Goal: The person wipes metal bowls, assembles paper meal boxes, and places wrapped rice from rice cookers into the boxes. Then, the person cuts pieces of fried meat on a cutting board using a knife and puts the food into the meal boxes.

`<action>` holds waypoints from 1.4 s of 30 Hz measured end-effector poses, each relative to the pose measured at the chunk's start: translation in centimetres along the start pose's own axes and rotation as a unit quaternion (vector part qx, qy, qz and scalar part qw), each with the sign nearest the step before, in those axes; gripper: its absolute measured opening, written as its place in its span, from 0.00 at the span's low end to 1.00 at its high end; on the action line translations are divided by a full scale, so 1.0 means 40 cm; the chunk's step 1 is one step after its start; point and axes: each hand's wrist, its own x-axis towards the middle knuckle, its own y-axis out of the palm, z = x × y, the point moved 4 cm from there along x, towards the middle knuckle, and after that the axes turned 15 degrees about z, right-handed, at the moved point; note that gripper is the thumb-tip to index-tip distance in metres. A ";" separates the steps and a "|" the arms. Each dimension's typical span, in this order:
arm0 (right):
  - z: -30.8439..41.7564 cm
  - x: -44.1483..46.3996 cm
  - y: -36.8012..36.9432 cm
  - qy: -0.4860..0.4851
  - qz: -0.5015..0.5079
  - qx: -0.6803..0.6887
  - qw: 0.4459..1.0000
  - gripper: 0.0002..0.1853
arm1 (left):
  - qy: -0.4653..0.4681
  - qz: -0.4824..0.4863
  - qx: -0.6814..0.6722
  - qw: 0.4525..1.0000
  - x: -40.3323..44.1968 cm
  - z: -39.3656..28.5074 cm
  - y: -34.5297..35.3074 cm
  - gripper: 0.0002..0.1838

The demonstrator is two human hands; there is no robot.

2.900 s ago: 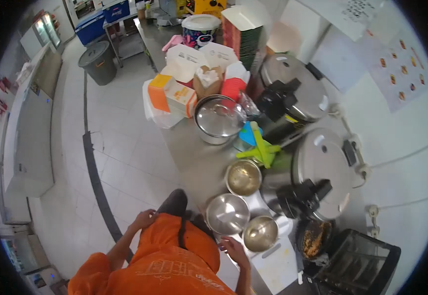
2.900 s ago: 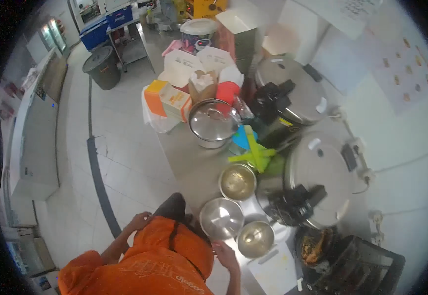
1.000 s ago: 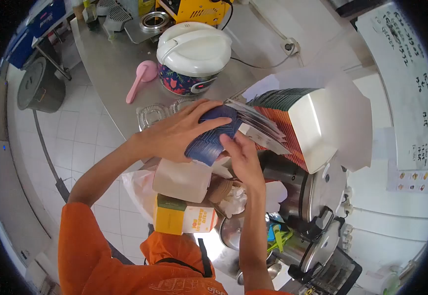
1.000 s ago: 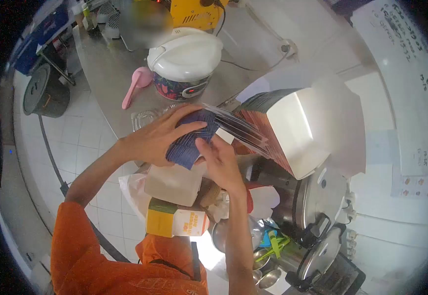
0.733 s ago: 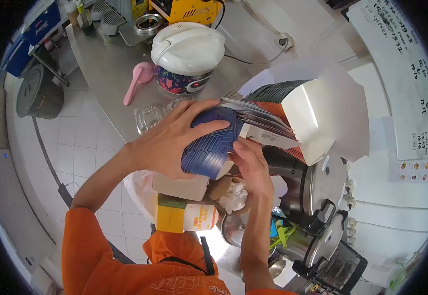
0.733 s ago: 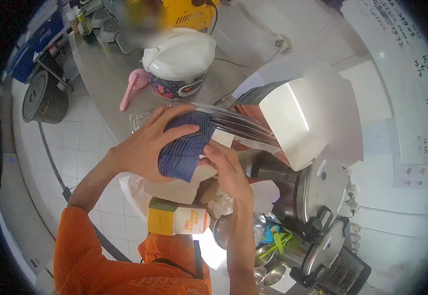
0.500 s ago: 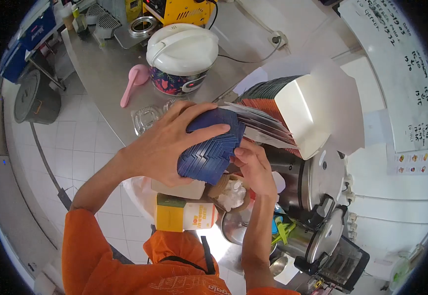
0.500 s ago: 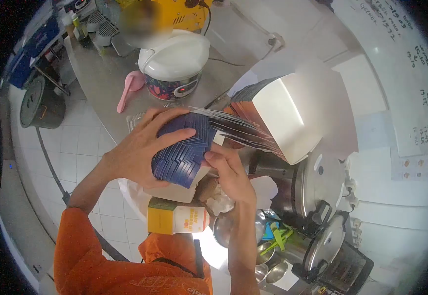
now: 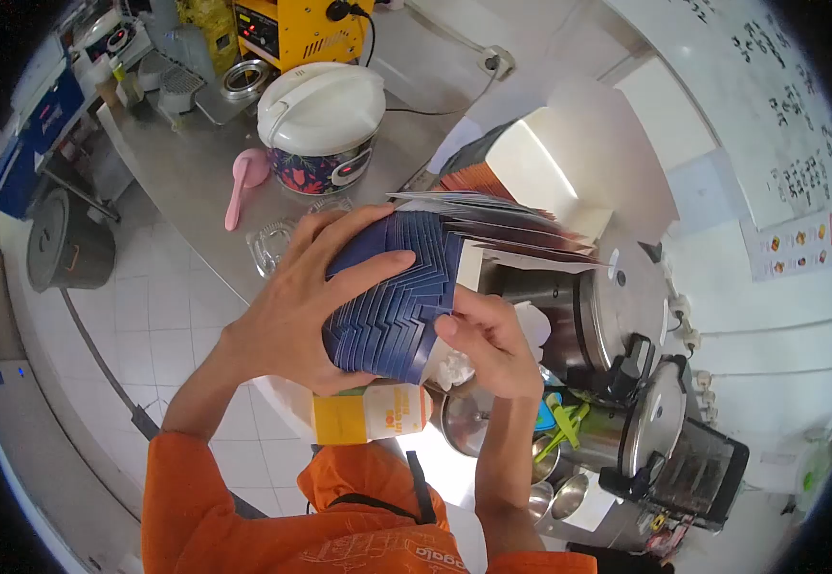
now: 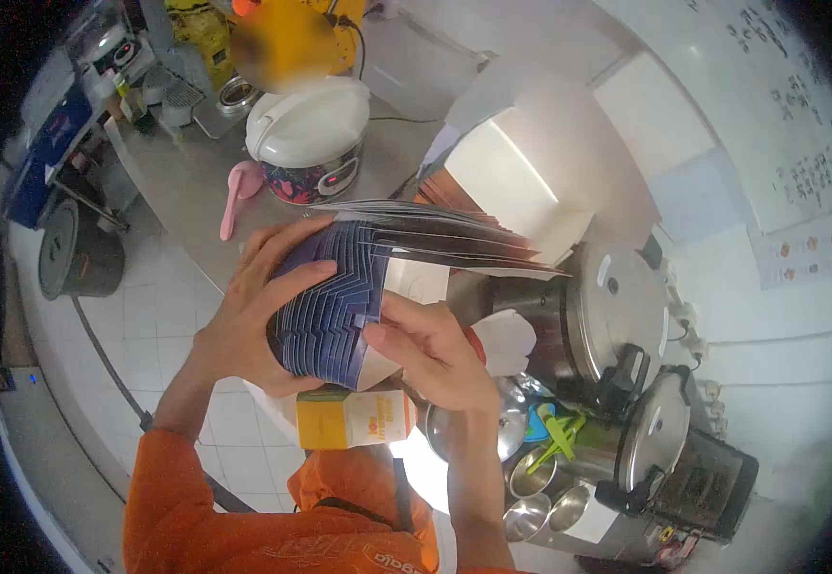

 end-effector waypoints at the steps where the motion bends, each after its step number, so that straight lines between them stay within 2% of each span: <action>1: 0.011 -0.015 0.005 -0.006 0.000 -0.016 1.000 0.17 | 0.005 -0.003 0.000 1.000 0.001 -0.018 -0.002 0.58; 4: 0.055 -0.067 0.037 0.003 -0.020 -0.066 0.998 0.16 | 0.026 -0.019 -0.004 0.999 -0.003 -0.077 -0.004 0.57; 7: 0.093 -0.128 0.085 -0.004 -0.066 -0.058 0.996 0.15 | 0.047 -0.025 -0.001 0.999 -0.010 -0.148 -0.005 0.55; 10: 0.104 -0.189 0.146 -0.037 -0.200 0.009 0.979 0.18 | 0.061 -0.044 0.003 0.997 -0.018 -0.220 0.008 0.54; 13: 0.155 -0.250 0.206 -0.098 -0.301 -0.036 0.948 0.22 | 0.087 -0.065 0.026 0.994 -0.022 -0.291 0.029 0.54; 14: 0.151 -0.273 0.217 -0.158 -0.307 -0.031 0.938 0.27 | 0.090 -0.065 0.025 0.994 -0.026 -0.315 0.034 0.54; 17: 0.139 -0.349 0.246 -0.265 -0.330 -0.117 0.898 0.26 | 0.100 -0.059 0.022 0.993 -0.039 -0.392 0.049 0.55; 20: 0.172 -0.429 0.275 -0.264 -0.346 -0.287 0.854 0.18 | 0.113 -0.041 0.021 0.993 -0.046 -0.473 0.057 0.55; 23: 0.198 -0.496 0.298 -0.263 -0.380 -0.319 0.827 0.12 | 0.133 -0.026 0.020 0.991 -0.048 -0.539 0.072 0.55; 26: 0.215 -0.563 0.316 -0.247 -0.378 -0.390 0.802 0.16 | 0.153 -0.022 0.018 0.988 -0.049 -0.596 0.094 0.55; 29: 0.237 -0.621 0.333 -0.251 -0.375 -0.274 0.849 0.17 | 0.161 -0.006 0.014 0.987 -0.047 -0.643 0.114 0.55; 32: 0.265 -0.666 0.352 -0.224 -0.395 -0.262 0.852 0.15 | 0.171 0.005 0.021 0.985 -0.039 -0.681 0.137 0.55; 35: 0.277 -0.689 0.367 -0.236 -0.421 -0.228 0.846 0.12 | 0.181 0.016 0.029 0.983 -0.032 -0.716 0.161 0.55; 38: 0.267 -0.720 0.375 -0.219 -0.449 -0.232 0.835 0.11 | 0.196 0.022 0.015 0.980 -0.030 -0.740 0.181 0.55; 42: 0.263 -0.753 0.396 -0.248 -0.461 -0.263 0.810 0.11 | 0.210 0.032 -0.009 0.977 -0.036 -0.761 0.201 0.56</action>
